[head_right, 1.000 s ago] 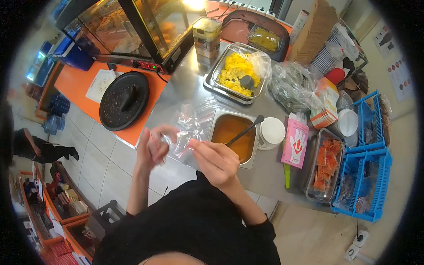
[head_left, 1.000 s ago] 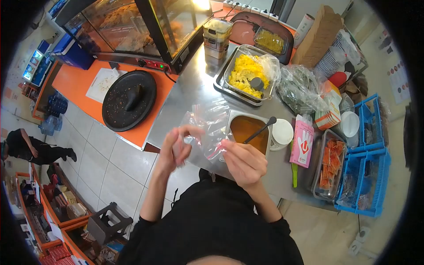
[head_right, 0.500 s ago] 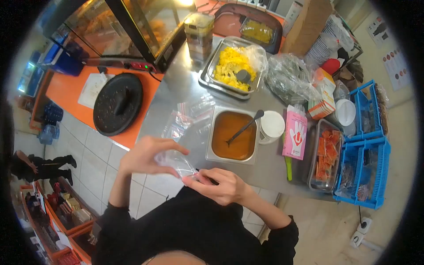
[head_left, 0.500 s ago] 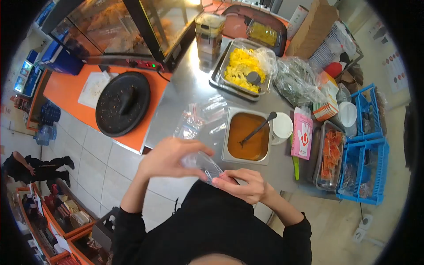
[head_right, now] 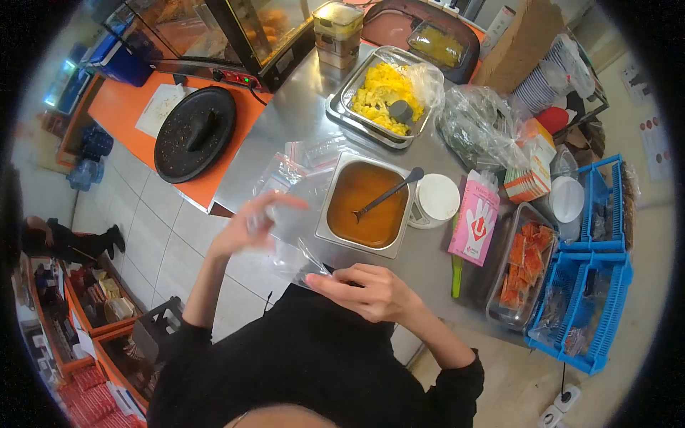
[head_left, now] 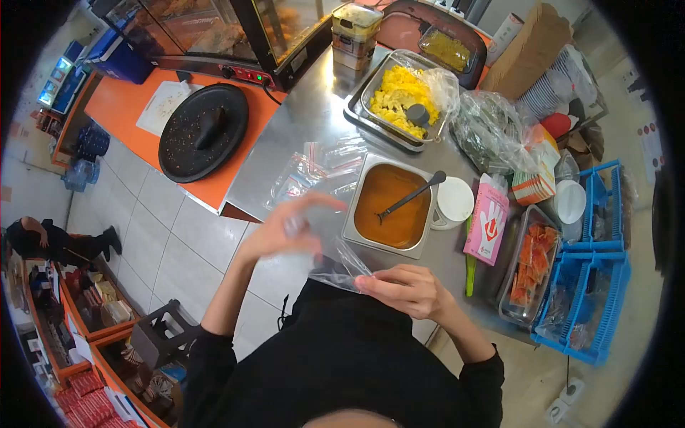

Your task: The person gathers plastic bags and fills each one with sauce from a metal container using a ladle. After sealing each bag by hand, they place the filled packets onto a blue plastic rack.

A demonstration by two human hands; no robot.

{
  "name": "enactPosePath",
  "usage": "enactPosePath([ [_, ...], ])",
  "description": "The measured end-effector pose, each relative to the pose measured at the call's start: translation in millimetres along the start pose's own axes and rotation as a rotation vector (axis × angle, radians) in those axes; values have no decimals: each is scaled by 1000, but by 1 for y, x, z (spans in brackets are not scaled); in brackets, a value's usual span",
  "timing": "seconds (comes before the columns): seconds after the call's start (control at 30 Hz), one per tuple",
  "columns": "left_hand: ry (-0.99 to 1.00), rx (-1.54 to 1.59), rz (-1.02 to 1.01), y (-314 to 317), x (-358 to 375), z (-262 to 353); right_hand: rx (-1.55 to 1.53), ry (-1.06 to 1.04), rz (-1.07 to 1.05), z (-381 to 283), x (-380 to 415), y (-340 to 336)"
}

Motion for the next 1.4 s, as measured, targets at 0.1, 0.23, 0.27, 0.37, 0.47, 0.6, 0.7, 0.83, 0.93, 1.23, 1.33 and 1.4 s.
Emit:
enactPosePath([
  [0.1,401,-473,-77,59,19,11,-15,11,-95,2,20,11],
  [0.23,-57,-511,-344,84,32,-30,-12,-20,27,22,30,1],
  [0.27,-27,-334,-252,83,36,-35,-125,281,339,62,51,-8],
  [0.37,0,-25,-128,87,53,-59,425,924,747,148,85,-58],
  [0.47,-73,512,-33,100,65,-86,326,1318,547,208,114,-39],
  [0.6,-105,755,-77,114,70,-93,172,1011,459,177,86,-27],
  [0.7,-57,724,-109,116,70,-93,-152,576,327,123,73,-11],
  [0.83,10,618,74,93,69,-101,-86,317,240,90,83,10],
  [0.93,24,610,254,74,71,-94,-6,236,301,99,90,20],
  [1.23,-29,522,522,52,85,-98,-41,626,349,111,111,-32],
  [1.33,-81,514,547,54,82,-103,-40,641,301,97,110,-26],
  [1.4,-91,500,523,56,78,-107,-84,481,286,84,103,-9],
])
Point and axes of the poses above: each hand's wrist, its own x-axis away from the middle knuckle, its own y-axis out of the palm, z = x × y, the point moved 7 cm from there along -x, towards the middle knuckle, and after that the axes turned 2 degrees about y, right-handed, at the moved point
